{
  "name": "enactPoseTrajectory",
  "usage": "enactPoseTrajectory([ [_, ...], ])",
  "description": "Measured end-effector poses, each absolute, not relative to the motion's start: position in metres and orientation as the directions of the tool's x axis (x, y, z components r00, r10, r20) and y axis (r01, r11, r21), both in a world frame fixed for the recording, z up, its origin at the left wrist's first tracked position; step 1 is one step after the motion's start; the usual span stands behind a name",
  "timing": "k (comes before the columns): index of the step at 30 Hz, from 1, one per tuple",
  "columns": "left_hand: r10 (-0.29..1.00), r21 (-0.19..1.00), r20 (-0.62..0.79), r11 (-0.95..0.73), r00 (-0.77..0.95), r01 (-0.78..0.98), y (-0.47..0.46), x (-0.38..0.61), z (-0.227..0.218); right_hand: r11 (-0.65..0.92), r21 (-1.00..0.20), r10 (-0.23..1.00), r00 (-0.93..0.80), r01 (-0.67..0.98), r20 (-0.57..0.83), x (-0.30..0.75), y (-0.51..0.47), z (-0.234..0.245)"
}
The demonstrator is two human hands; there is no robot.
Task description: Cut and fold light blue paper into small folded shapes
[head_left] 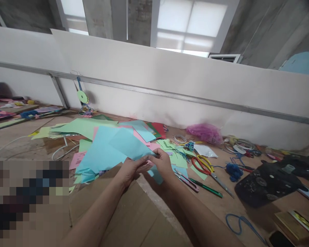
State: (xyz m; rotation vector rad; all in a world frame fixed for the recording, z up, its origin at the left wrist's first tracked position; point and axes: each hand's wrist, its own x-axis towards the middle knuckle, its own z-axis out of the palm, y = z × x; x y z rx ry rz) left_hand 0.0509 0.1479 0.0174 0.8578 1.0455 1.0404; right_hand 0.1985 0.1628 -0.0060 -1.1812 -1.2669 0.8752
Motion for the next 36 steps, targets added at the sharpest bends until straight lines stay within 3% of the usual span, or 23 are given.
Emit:
enactPoseTrajectory([
  [8,0.959,0.923,-0.249,0.277,0.134,-0.269,0.151,0.054,0.015,0.211,-0.971,0.965,0.135,0.116,0.226,0.197,0.161,-0.003],
  [15,0.963,0.848,-0.244,0.271,0.119,-0.455,0.157,0.053,0.006,0.250,-0.965,0.955,0.183,-0.082,0.232,0.198,0.163,-0.003],
  [19,0.965,0.821,-0.226,0.264,0.136,-0.507,0.160,0.052,0.003,0.172,-0.982,0.976,0.152,-0.078,0.158,0.202,0.165,-0.002],
  [26,0.972,0.789,-0.212,0.232,0.101,-0.570,0.161,0.053,0.006,0.098,-0.971,0.991,0.105,-0.218,0.077,0.202,0.164,0.003],
  [36,0.967,0.771,-0.248,0.234,0.059,-0.592,0.160,0.053,0.009,0.114,-0.972,0.992,0.080,-0.204,0.099,0.204,0.163,0.008],
])
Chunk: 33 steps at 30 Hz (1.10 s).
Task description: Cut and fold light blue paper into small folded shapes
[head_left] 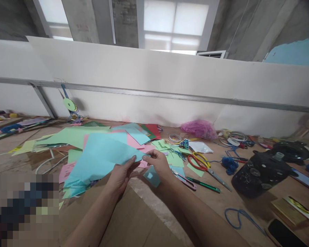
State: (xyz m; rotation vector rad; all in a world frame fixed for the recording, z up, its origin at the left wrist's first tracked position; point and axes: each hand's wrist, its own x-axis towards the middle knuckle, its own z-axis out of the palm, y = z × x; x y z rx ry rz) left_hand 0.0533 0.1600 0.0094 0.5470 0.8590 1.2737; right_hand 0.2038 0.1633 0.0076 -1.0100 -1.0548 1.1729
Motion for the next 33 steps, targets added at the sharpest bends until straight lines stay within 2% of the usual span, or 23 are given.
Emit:
enactPoseTrajectory([
  [5,0.961,0.775,-0.275,0.233,0.019,-0.587,0.1606,0.0540,0.0105,0.142,-0.976,0.988,0.081,-0.167,0.130,0.2054,0.1639,0.0075],
  [10,0.965,0.782,-0.253,0.244,0.066,-0.573,0.1598,0.0536,0.0098,0.136,-0.980,0.987,0.100,-0.147,0.123,0.2053,0.1631,0.0078],
  [18,0.968,0.789,-0.233,0.241,0.088,-0.565,0.1607,0.0536,0.0098,0.127,-0.977,0.990,0.089,-0.171,0.113,0.2050,0.1635,0.0054],
  [27,0.968,0.853,-0.187,0.245,0.168,-0.461,0.1597,0.0506,0.0107,0.115,-0.972,0.988,0.121,-0.206,0.092,0.2082,0.1618,0.0061],
  [33,0.972,0.859,-0.192,0.234,0.137,-0.456,0.1609,0.0496,0.0080,0.114,-0.969,0.988,0.124,-0.218,0.088,0.2073,0.1599,0.0087],
])
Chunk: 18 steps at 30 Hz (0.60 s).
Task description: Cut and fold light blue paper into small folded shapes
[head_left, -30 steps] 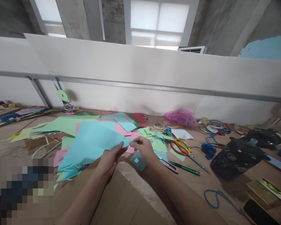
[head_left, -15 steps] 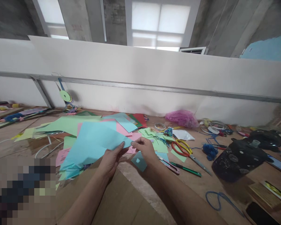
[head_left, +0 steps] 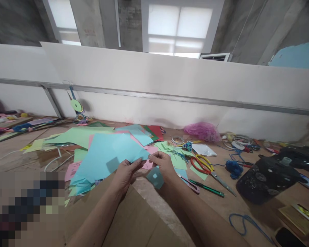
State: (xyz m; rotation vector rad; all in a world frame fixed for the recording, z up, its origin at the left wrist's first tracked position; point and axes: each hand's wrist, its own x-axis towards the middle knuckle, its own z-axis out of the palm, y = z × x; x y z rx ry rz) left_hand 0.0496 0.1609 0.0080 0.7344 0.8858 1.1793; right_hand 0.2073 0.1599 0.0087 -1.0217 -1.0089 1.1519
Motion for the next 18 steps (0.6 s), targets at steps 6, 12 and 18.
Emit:
enactPoseTrajectory([
  [6,0.974,0.846,-0.210,0.227,0.089,-0.483,0.1629,0.0507,0.0059,0.120,-0.966,0.990,0.096,-0.228,0.101,0.2043,0.1591,0.0069],
  [12,0.979,0.857,-0.177,0.203,0.100,-0.474,0.1645,0.0493,0.0029,0.108,-0.961,0.993,0.072,-0.255,0.092,0.2042,0.1573,0.0101],
  [18,0.973,0.845,-0.222,0.220,0.055,-0.487,0.1614,0.0507,0.0088,0.079,-0.962,0.997,0.044,-0.261,0.070,0.2027,0.1587,0.0091],
])
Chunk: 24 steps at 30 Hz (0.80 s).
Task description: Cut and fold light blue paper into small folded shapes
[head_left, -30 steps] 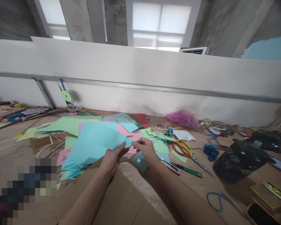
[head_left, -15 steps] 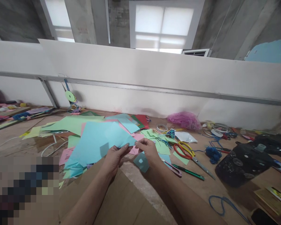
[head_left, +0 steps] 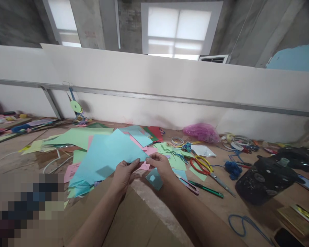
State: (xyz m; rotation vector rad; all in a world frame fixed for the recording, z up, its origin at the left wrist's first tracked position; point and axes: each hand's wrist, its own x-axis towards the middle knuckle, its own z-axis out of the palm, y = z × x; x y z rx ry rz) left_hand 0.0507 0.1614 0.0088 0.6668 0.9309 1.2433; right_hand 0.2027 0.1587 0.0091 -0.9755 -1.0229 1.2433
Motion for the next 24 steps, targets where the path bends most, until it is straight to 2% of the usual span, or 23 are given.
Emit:
enactPoseTrajectory([
  [7,0.975,0.878,-0.198,0.224,0.104,-0.423,0.161,0.051,0.010,0.101,-0.982,0.995,0.030,-0.157,0.098,0.201,0.161,0.002],
  [13,0.977,0.879,-0.194,0.214,0.091,-0.426,0.159,0.052,0.011,0.107,-0.989,0.994,0.047,-0.103,0.103,0.201,0.160,0.004],
  [24,0.975,0.923,-0.217,0.219,0.041,-0.318,0.144,0.058,0.026,0.124,-0.986,0.988,0.083,0.113,0.134,0.201,0.160,-0.002],
])
